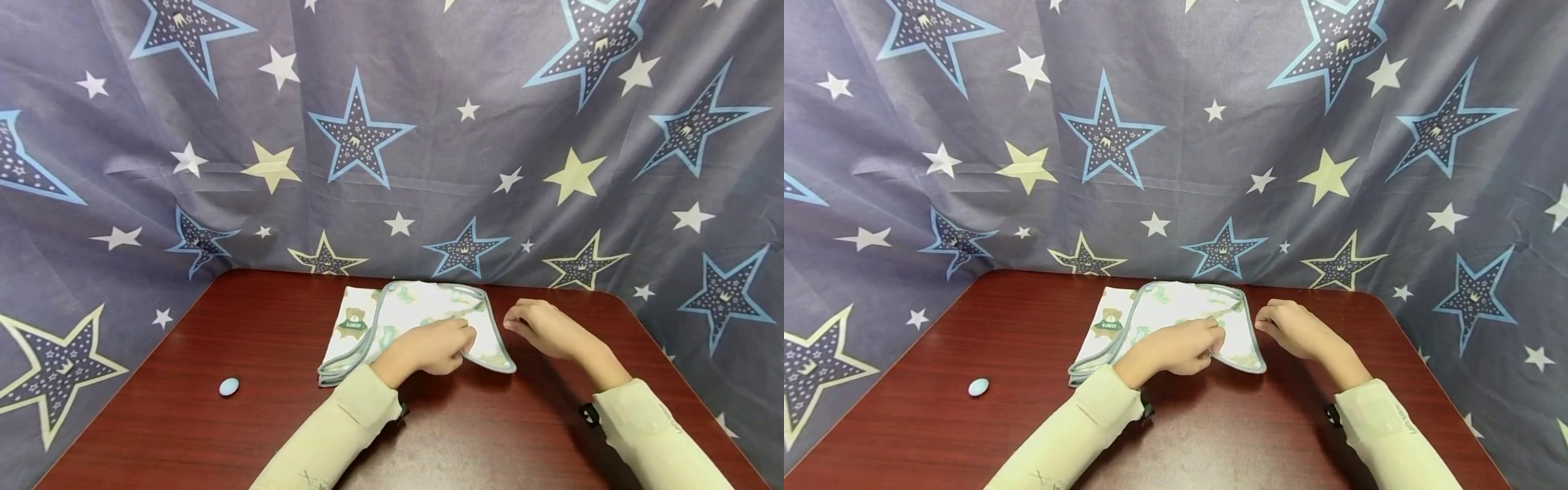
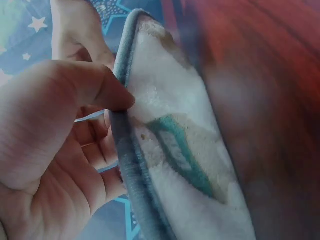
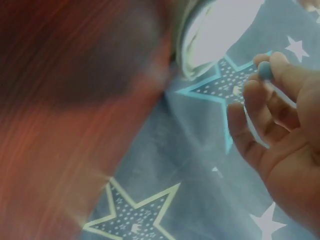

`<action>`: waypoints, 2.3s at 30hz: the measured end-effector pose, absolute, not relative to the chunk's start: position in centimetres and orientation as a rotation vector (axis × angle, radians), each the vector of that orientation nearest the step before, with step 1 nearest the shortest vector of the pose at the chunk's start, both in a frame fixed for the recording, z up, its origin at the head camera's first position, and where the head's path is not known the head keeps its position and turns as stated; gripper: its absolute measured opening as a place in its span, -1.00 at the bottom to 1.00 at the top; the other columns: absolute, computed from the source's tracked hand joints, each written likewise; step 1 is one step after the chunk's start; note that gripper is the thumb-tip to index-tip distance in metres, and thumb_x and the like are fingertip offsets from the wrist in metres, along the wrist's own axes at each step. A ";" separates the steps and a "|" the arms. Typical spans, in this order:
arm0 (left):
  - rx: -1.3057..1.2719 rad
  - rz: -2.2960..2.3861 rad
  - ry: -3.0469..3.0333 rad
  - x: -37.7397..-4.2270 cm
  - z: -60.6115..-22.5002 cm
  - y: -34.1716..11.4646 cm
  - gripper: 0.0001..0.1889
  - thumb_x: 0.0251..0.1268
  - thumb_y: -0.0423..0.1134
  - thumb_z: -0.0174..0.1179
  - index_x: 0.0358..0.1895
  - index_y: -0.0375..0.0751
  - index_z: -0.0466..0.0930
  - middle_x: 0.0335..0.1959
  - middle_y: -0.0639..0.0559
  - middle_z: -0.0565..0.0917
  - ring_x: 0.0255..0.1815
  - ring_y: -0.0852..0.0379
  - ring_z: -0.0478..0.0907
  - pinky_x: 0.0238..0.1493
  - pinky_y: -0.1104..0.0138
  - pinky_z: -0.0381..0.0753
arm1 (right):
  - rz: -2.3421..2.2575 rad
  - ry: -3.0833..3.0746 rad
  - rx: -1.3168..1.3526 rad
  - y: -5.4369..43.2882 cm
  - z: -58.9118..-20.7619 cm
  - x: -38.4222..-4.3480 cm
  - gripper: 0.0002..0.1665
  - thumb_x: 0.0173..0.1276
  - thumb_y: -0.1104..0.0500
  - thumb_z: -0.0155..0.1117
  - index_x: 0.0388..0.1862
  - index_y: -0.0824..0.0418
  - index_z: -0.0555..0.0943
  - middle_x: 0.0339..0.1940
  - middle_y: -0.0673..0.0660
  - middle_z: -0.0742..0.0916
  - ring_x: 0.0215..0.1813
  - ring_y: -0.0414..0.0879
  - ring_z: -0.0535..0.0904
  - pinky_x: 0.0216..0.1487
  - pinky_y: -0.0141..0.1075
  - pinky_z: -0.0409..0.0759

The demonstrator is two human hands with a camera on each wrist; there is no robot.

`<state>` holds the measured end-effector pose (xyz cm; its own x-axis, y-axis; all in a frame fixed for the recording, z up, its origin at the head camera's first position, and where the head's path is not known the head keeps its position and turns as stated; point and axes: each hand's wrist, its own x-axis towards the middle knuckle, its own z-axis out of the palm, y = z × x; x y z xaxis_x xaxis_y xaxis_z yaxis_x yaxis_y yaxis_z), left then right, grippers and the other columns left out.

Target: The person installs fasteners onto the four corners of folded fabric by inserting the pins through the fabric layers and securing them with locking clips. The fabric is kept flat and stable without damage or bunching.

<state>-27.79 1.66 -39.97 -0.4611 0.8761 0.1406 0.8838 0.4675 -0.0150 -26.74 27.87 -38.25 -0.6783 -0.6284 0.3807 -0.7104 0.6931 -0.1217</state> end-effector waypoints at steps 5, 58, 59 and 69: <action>-1.518 -0.162 -2.551 -28.4 -39.3 0.9 -0.85 0.22 -0.42 0.24 -0.25 -0.10 0.52 -0.28 0.09 0.50 -0.23 0.17 0.49 -0.15 0.41 0.46 | 0.459 -2.492 1.082 26.9 -37.5 -26.4 -0.87 0.33 0.37 0.40 -0.28 0.14 0.75 -0.35 -0.12 0.70 -0.26 -0.26 0.63 -0.19 -0.26 0.63; -1.106 -1.047 -2.650 -29.6 -37.4 -1.5 -0.94 0.43 -0.36 0.23 -0.26 -0.14 0.60 -0.42 0.13 0.60 -0.39 0.25 0.50 -0.29 0.41 0.48 | 0.546 -2.154 1.252 20.3 -39.1 -26.7 -0.86 0.14 0.23 0.59 -0.34 0.04 0.78 -0.41 -0.19 0.72 -0.20 -0.13 0.52 -0.11 -0.19 0.43; -1.112 -1.048 -2.657 -29.6 -37.3 -1.6 -0.94 0.43 -0.36 0.23 -0.26 -0.14 0.61 -0.41 0.13 0.61 -0.38 0.24 0.50 -0.29 0.41 0.48 | 0.555 -2.150 1.264 20.2 -39.1 -26.9 -0.87 0.14 0.23 0.58 -0.34 0.06 0.79 -0.40 -0.18 0.73 -0.21 -0.13 0.54 -0.11 -0.18 0.44; -1.141 -1.080 -2.666 -29.5 -37.2 -1.8 -0.92 0.41 -0.39 0.19 -0.26 -0.12 0.59 -0.38 0.12 0.63 -0.34 0.23 0.52 -0.24 0.39 0.50 | 0.543 -2.143 1.230 19.8 -39.1 -27.6 -0.84 0.14 0.30 0.57 -0.31 0.13 0.77 -0.37 -0.10 0.76 -0.27 -0.18 0.63 -0.15 -0.19 0.53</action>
